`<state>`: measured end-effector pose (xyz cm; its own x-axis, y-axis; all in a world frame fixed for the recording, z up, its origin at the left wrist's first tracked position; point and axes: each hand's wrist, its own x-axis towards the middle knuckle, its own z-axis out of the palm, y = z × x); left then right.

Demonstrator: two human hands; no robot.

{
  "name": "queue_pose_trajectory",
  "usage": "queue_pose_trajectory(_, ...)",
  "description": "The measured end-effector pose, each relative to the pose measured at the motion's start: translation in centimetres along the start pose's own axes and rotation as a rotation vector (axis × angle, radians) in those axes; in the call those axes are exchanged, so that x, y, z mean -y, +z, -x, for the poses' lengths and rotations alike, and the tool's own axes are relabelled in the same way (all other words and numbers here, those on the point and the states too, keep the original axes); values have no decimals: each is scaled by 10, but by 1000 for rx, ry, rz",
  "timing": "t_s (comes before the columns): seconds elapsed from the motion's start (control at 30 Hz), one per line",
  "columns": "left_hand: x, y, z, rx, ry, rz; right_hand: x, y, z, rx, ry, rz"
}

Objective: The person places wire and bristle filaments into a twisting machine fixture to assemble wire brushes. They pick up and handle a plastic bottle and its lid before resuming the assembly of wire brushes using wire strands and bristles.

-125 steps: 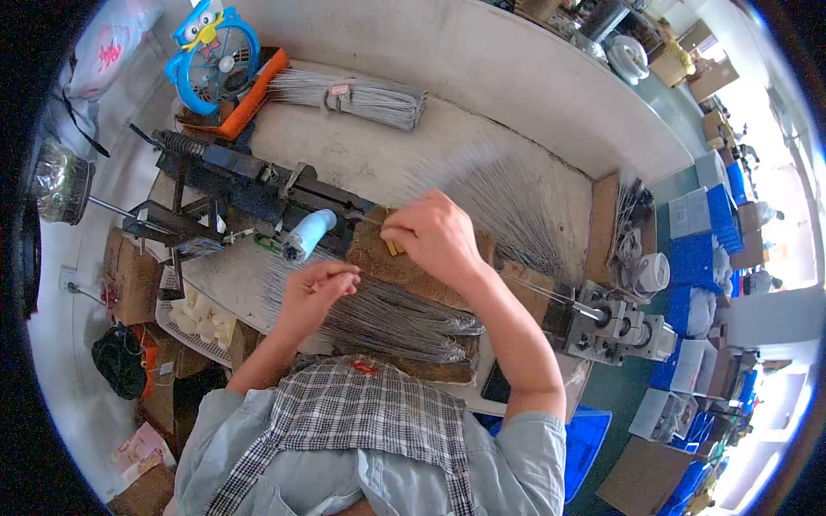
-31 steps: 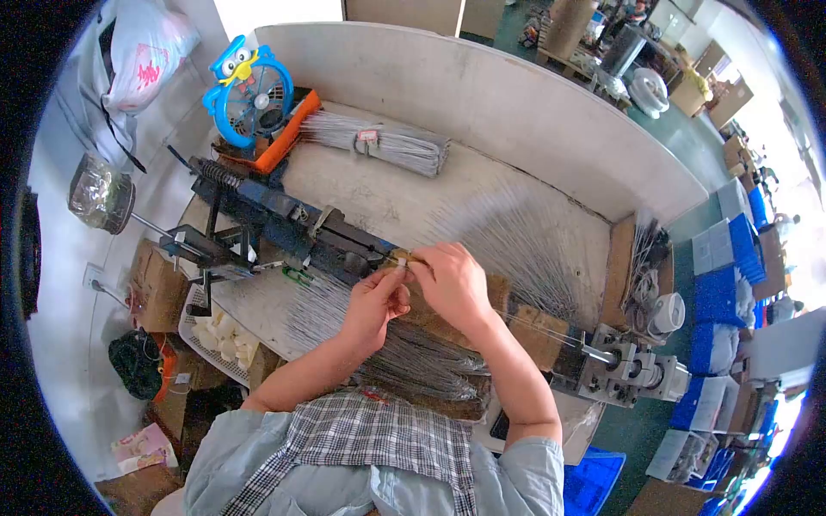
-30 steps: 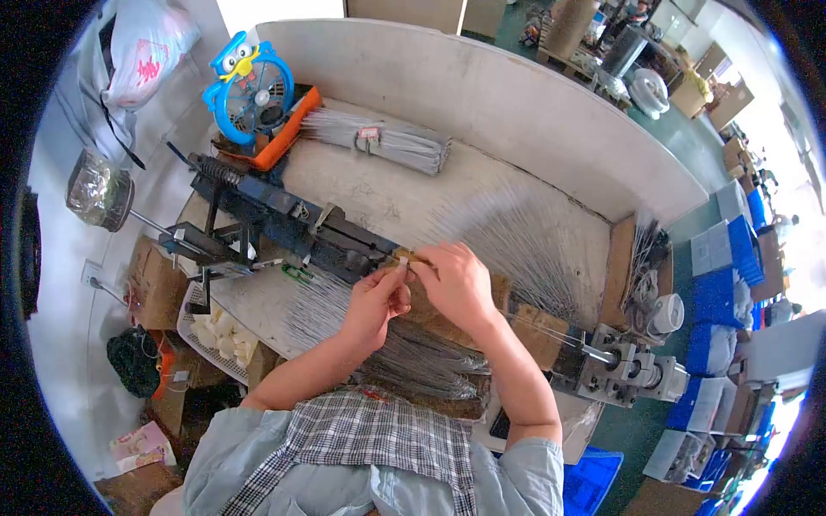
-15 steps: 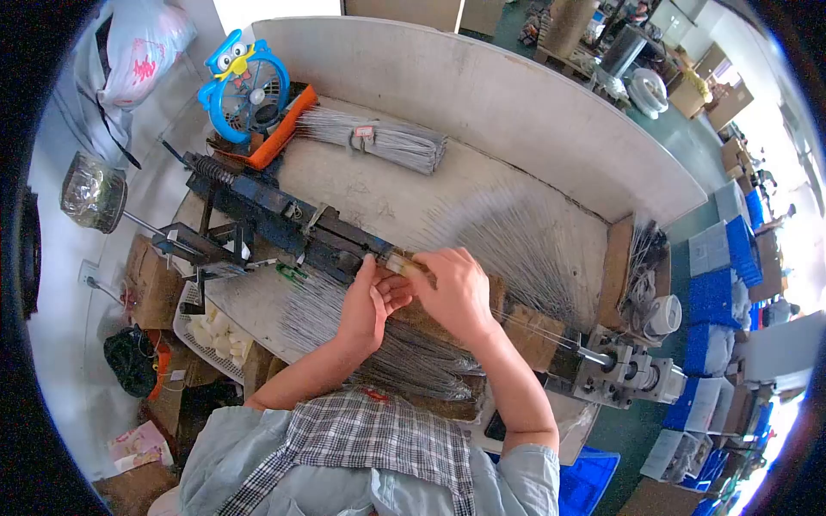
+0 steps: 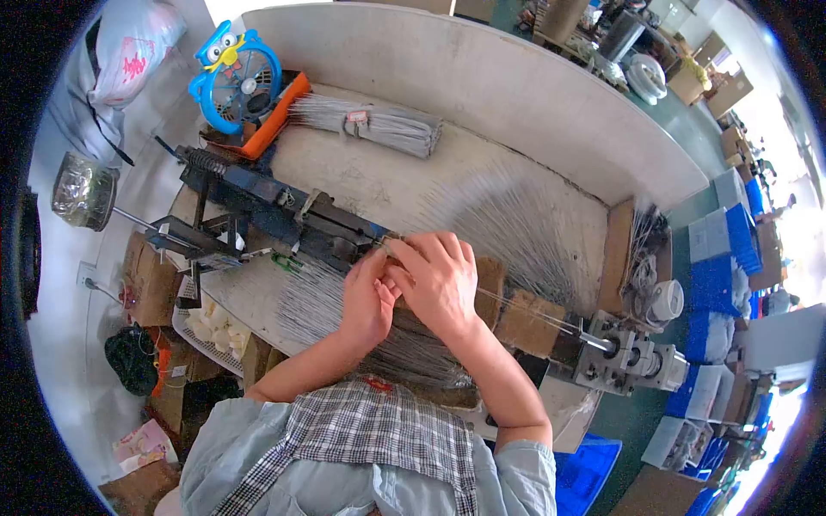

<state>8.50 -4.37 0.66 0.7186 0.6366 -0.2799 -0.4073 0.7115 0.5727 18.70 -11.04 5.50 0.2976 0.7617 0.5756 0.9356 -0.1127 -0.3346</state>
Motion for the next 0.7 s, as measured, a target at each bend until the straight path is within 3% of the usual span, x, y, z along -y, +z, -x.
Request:
queue_pose_trajectory(0.43,11,4,0,-99,77,-62,-18,-10,12,56,-1,-14)
queue_pose_trajectory(0.63,7,5,1,-35,69,49,2,-20,17,-47,6,-34)
queue_pose_trajectory(0.7,5,6,1,-36,54,48,13,-14,26,93,204,-309)
